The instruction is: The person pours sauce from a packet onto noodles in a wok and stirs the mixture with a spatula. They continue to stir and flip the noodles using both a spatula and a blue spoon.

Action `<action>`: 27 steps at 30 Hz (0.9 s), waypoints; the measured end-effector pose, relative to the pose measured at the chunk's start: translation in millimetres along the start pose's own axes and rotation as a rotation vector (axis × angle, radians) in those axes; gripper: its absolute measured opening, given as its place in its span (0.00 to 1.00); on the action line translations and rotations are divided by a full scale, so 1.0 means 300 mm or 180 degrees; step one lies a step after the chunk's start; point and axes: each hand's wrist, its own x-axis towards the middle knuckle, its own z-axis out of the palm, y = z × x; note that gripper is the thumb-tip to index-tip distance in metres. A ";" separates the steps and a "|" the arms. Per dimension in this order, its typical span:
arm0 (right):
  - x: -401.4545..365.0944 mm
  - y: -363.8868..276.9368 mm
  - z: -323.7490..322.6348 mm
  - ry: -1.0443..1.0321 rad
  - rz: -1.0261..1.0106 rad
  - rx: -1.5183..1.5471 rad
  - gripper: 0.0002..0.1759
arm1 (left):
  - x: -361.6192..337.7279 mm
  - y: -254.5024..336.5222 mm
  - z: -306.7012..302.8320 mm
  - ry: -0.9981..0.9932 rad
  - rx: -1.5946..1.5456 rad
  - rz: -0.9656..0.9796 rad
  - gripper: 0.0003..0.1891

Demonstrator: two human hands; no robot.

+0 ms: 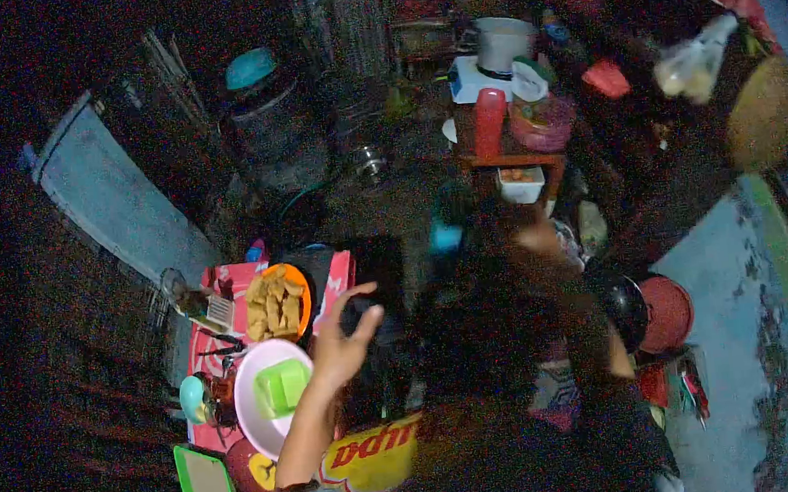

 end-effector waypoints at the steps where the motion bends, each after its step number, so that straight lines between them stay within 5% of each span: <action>1: 0.116 0.026 -0.063 0.0395 -0.0785 -0.1269 0.28 | 0.015 -0.041 0.000 0.0185 -0.0459 -0.0560 0.17; 3: 0.374 -0.122 -0.041 0.0972 -0.1150 -0.0364 0.29 | 0.098 -0.113 -0.007 0.0623 -0.1386 -0.1557 0.16; 5: 0.606 -0.034 -0.267 0.1301 -0.1158 -0.4000 0.27 | 0.142 -0.128 -0.006 0.0718 -0.1551 -0.2441 0.13; 7: 0.765 -0.175 -0.213 0.2302 0.1910 0.0078 0.22 | 0.195 -0.114 0.014 0.1045 -0.1370 -0.2794 0.10; 9: 0.993 0.173 -0.522 0.1349 0.0452 -0.4144 0.19 | 0.228 -0.151 0.033 0.1022 -0.1068 -0.2842 0.10; 10: 1.040 0.273 -0.543 0.1243 0.0427 -0.4380 0.19 | 0.252 -0.142 0.038 0.1112 -0.1033 -0.2908 0.11; 18: 1.168 0.475 -0.556 0.0692 0.0307 -0.4159 0.20 | 0.220 -0.166 0.035 0.1344 -0.0556 -0.3409 0.20; 24: 1.176 0.460 -0.397 0.1303 -0.0365 -0.4064 0.21 | 0.028 -0.069 -0.023 0.1976 -0.1012 -0.3221 0.24; 27: 1.130 0.357 -0.106 0.2029 -0.1071 -0.3093 0.21 | -0.189 -0.052 0.015 0.3044 0.0980 -0.2342 0.21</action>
